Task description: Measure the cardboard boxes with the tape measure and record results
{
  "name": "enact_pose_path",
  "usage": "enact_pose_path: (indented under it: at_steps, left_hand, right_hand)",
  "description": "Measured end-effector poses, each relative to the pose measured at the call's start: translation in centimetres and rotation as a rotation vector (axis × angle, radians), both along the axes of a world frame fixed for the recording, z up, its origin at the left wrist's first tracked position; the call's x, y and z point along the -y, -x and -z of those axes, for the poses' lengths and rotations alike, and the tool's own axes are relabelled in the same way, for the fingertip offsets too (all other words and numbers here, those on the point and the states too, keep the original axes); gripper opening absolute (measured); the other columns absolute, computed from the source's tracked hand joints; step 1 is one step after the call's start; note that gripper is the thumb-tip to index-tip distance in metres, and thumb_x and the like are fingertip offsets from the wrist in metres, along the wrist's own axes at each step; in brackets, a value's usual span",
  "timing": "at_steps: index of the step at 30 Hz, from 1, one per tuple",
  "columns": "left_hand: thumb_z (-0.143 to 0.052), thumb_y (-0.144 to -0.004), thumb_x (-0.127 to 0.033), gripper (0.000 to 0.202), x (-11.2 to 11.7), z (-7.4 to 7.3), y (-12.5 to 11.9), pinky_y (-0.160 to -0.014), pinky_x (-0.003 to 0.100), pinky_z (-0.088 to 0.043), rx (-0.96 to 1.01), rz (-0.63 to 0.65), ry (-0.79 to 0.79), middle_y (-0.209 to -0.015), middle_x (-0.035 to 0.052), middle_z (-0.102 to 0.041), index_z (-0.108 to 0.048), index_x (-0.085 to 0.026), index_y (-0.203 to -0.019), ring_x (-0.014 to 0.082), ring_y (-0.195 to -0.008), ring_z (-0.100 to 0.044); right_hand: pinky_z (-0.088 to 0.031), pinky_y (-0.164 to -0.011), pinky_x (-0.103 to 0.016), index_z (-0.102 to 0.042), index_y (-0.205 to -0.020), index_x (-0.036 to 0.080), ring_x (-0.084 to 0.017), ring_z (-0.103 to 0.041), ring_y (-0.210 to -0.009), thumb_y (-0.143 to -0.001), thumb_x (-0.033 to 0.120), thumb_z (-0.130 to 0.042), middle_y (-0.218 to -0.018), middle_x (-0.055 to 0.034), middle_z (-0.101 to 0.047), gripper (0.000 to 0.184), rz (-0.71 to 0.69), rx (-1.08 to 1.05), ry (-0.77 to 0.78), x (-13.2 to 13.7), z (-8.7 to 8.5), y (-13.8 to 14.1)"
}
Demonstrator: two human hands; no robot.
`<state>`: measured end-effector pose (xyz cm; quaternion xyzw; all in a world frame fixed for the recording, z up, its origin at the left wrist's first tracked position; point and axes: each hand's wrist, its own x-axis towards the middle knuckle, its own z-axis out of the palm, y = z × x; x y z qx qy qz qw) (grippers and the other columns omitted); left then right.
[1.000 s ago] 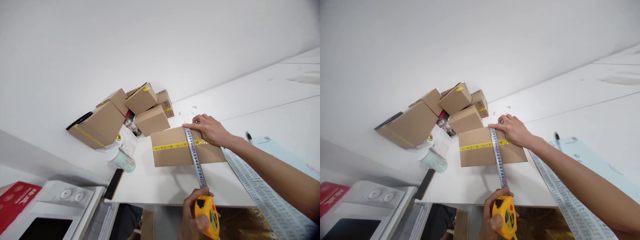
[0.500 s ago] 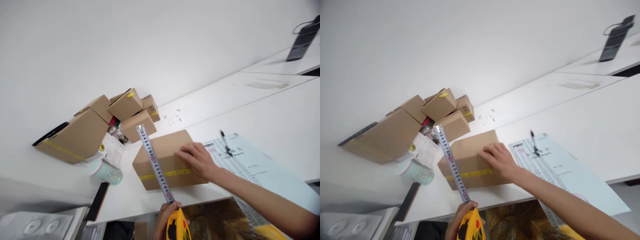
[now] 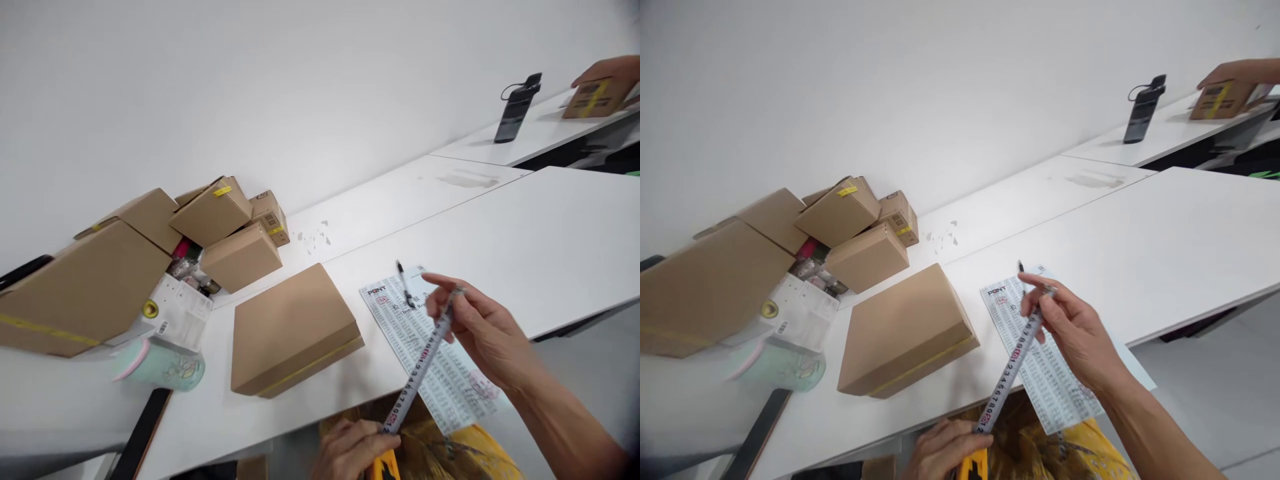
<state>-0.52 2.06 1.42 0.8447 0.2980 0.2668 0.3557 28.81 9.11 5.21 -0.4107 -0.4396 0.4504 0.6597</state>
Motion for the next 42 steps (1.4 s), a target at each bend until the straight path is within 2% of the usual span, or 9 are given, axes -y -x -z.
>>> enact_pose_path:
  at_steps: [4,8,13,19,23,29,34,38,42]
  left_hand:
    - [-0.073,-0.082,-0.061,0.068,-0.6,-0.8,-0.9,-0.099,0.039,-0.054,-0.042,-0.033,0.151,-0.130,0.0124,-0.071,-0.060,-0.034,-0.143,0.0315,-0.112,-0.070]
    - [-0.093,-0.061,-0.048,0.119,0.3,-0.3,-2.7,-0.104,0.048,-0.051,0.032,-0.253,0.350,-0.149,0.0175,-0.052,-0.030,-0.029,-0.160,0.0358,-0.125,-0.062]
    - [-0.090,-0.064,-0.044,0.110,1.3,-1.8,-4.7,-0.097,0.047,-0.055,0.096,-0.487,0.200,-0.135,0.0130,-0.063,-0.033,-0.033,-0.158,0.0351,-0.120,-0.065]
    - [-0.074,-0.083,-0.045,0.074,-3.2,-7.2,-1.7,-0.092,0.051,-0.056,-0.193,-0.837,-0.431,-0.129,0.0152,-0.064,-0.044,-0.025,-0.147,0.0347,-0.112,-0.065]
    - [-0.060,-0.089,-0.047,0.063,-8.8,-8.7,0.7,-0.092,0.051,-0.052,-0.525,-0.933,-0.498,-0.116,0.0139,-0.065,-0.048,-0.019,-0.144,0.0344,-0.104,-0.063]
    - [-0.053,-0.092,-0.041,0.050,-12.5,-8.3,1.7,-0.097,0.053,-0.049,-0.674,-1.018,-0.308,-0.128,0.0156,-0.061,-0.054,-0.018,-0.137,0.0360,-0.115,-0.059]
    - [-0.059,-0.094,-0.024,0.041,-9.5,-6.6,-4.7,-0.105,0.053,-0.047,-0.327,-0.835,-0.774,-0.131,0.0152,-0.062,-0.053,-0.020,-0.134,0.0325,-0.125,-0.058]
    - [-0.054,-0.096,-0.019,0.029,-8.6,-2.0,-14.0,-0.100,0.041,-0.055,-0.107,-0.289,-0.539,-0.116,0.0117,-0.069,-0.057,-0.015,-0.125,0.0235,-0.113,-0.064]
    - [-0.051,-0.096,-0.018,0.034,-12.3,4.0,-20.4,-0.114,0.043,-0.046,-0.344,-0.195,-0.347,-0.132,0.0199,-0.064,-0.057,-0.004,-0.126,0.0297,-0.131,-0.056]
  right_hand:
    - [-0.042,-0.035,-0.029,-0.075,-0.076,0.026,-0.011,-0.045,-0.043,-0.087,0.050,-0.071,-0.078,-0.0042,-0.064,0.026,0.124,-0.017,-0.014,1.4,0.4,-2.3]
    - [-0.050,-0.041,-0.031,-0.080,-0.079,0.030,-0.017,-0.060,-0.050,-0.085,0.042,-0.077,-0.069,-0.0039,-0.068,0.014,-0.136,0.179,-0.123,3.5,1.1,-0.6]
    - [-0.052,-0.049,-0.033,-0.070,-0.069,0.027,-0.020,-0.066,-0.058,-0.091,0.036,-0.069,-0.066,-0.0024,-0.069,0.024,-0.195,0.460,-0.232,3.6,1.7,1.2]
    - [-0.045,-0.052,-0.030,-0.070,-0.094,0.020,-0.020,-0.065,-0.067,-0.103,0.024,-0.043,-0.079,-0.0081,-0.071,0.029,0.284,1.334,-0.243,-6.7,6.2,-5.5]
    - [-0.037,-0.051,-0.030,-0.068,-0.112,0.018,-0.023,-0.062,-0.073,-0.086,-0.002,-0.042,-0.082,-0.0100,-0.071,0.042,0.088,1.764,-0.386,-13.8,8.7,-8.3]
    - [-0.043,-0.066,-0.033,-0.068,-0.102,0.019,-0.023,-0.060,-0.080,-0.079,-0.001,-0.054,-0.079,-0.0084,-0.069,0.033,-0.186,1.790,-0.542,-17.3,10.3,-8.6]
    - [-0.043,-0.062,-0.033,-0.063,-0.085,0.021,-0.021,-0.058,-0.070,-0.090,0.014,-0.050,-0.073,-0.0070,-0.066,0.016,-0.091,1.606,-0.461,-17.3,10.7,-10.7]
    - [-0.044,-0.055,-0.034,-0.061,-0.100,0.017,-0.022,-0.061,-0.063,-0.101,0.031,-0.034,-0.072,-0.0077,-0.066,0.030,0.213,1.366,-0.250,-15.6,11.2,-11.1]
    - [-0.054,-0.065,-0.035,-0.058,-0.117,0.017,-0.020,-0.069,-0.071,-0.103,0.040,-0.035,-0.083,-0.0061,-0.070,0.035,0.182,0.843,0.008,-14.4,11.6,-8.6]
